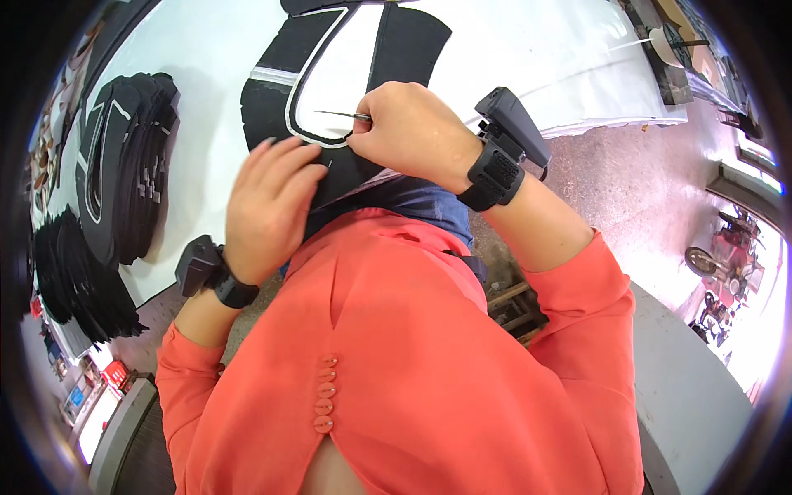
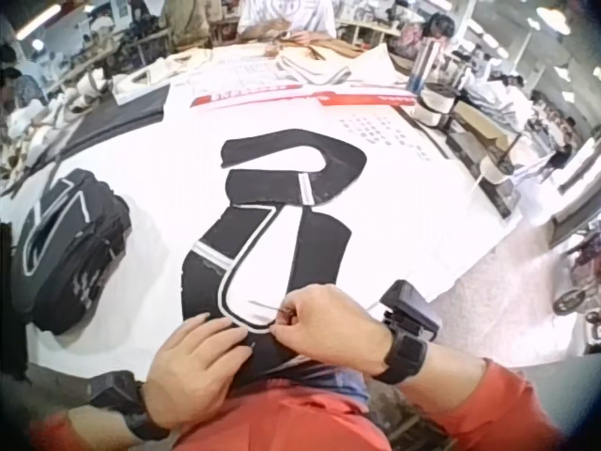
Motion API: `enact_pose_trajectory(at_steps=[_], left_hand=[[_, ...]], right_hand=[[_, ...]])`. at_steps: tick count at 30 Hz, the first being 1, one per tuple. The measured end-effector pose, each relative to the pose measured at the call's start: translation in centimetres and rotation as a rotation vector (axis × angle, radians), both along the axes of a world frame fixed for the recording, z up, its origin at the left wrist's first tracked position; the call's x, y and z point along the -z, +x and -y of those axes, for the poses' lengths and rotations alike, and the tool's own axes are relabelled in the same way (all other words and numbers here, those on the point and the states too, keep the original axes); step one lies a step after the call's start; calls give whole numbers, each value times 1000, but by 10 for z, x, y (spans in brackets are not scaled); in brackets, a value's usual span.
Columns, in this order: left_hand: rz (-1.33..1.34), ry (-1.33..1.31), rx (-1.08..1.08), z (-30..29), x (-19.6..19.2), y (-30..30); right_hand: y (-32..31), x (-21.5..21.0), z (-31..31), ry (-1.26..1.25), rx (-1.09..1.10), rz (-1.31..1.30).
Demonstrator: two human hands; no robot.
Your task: Trim excess material or threads from shoe upper components using small snips.
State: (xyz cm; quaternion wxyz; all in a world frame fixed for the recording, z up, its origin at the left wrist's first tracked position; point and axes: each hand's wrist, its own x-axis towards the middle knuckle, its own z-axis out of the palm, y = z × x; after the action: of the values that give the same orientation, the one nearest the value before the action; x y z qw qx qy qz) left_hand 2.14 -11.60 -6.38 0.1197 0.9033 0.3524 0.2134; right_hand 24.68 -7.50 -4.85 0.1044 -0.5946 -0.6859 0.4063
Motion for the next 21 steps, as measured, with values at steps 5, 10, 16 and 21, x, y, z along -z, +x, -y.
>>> enact_pose_trajectory(at_steps=[5, 10, 16, 21], left_hand=[[9, -23, 95, -1, 8, 13], [-98, 8, 100, -4, 0, 17], [-83, 34, 81, -3, 2, 21], [-78, 5, 60, -3, 4, 27]], right_hand=[[5, 4, -3, -24, -16, -61], [14, 4, -12, 56, -96, -35], [13, 6, -23, 68, -202, 47], [23, 6, -33, 88, -291, 8]])
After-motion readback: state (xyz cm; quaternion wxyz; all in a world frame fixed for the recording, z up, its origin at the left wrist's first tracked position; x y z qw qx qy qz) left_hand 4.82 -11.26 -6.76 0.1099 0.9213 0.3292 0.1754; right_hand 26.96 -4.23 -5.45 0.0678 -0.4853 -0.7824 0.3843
